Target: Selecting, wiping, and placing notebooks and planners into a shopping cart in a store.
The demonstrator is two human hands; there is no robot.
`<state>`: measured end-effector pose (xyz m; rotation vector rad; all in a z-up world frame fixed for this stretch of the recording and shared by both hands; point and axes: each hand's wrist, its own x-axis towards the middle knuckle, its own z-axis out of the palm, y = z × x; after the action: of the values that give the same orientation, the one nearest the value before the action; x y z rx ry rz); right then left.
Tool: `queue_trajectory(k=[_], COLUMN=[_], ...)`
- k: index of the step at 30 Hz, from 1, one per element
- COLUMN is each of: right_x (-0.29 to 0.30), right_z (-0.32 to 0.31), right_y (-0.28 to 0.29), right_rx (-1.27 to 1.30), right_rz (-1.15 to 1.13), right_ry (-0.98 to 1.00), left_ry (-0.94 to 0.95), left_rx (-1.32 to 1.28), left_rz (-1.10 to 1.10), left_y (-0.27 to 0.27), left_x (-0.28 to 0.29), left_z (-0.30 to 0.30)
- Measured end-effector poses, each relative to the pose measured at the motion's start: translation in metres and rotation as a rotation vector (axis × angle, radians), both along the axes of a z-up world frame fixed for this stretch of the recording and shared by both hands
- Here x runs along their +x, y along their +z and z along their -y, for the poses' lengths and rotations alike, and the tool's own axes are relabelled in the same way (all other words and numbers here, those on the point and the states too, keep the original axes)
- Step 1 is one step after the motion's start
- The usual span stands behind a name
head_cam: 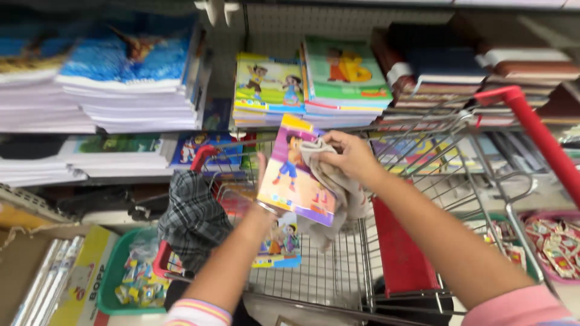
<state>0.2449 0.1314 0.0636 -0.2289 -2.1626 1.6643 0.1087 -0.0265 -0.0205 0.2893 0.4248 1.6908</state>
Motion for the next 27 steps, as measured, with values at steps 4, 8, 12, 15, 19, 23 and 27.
queue_trajectory(k=[4, 8, 12, 15, 19, 23, 27], right_x=[0.006, 0.029, 0.056, 0.059, 0.054, 0.039, 0.029], right_z=[0.061, 0.098, 0.121, 0.115, 0.106, 0.081, 0.067], right_y=[0.014, -0.017, -0.017, -0.014, -0.006, -0.014, -0.046], right_rx=[0.296, 0.715, 0.692, 1.218, 1.304, 1.233, 0.985], right_rz=[-0.061, -0.163, 0.009, -0.203, -0.274, -0.085, 0.034], right_ry=[-0.381, -0.124, 0.213, 0.276, 0.221, -0.094, -0.439], left_ry=[0.038, 0.009, 0.09, 0.009, -0.043, -0.052, -0.269], left_rx=[0.359, 0.473, 0.336, 0.334, 0.369, 0.298, 0.48], left_rz=[0.266, 0.207, 0.125, 0.136, 0.211, 0.22, 0.241], left_y=[0.004, 0.026, 0.039, 0.034, 0.026, 0.023, -0.026], left_x=[0.021, 0.023, 0.03, 0.033, 0.039, 0.057, 0.052], left_z=[-0.027, -0.002, 0.02, 0.026, 0.029, 0.032, 0.013])
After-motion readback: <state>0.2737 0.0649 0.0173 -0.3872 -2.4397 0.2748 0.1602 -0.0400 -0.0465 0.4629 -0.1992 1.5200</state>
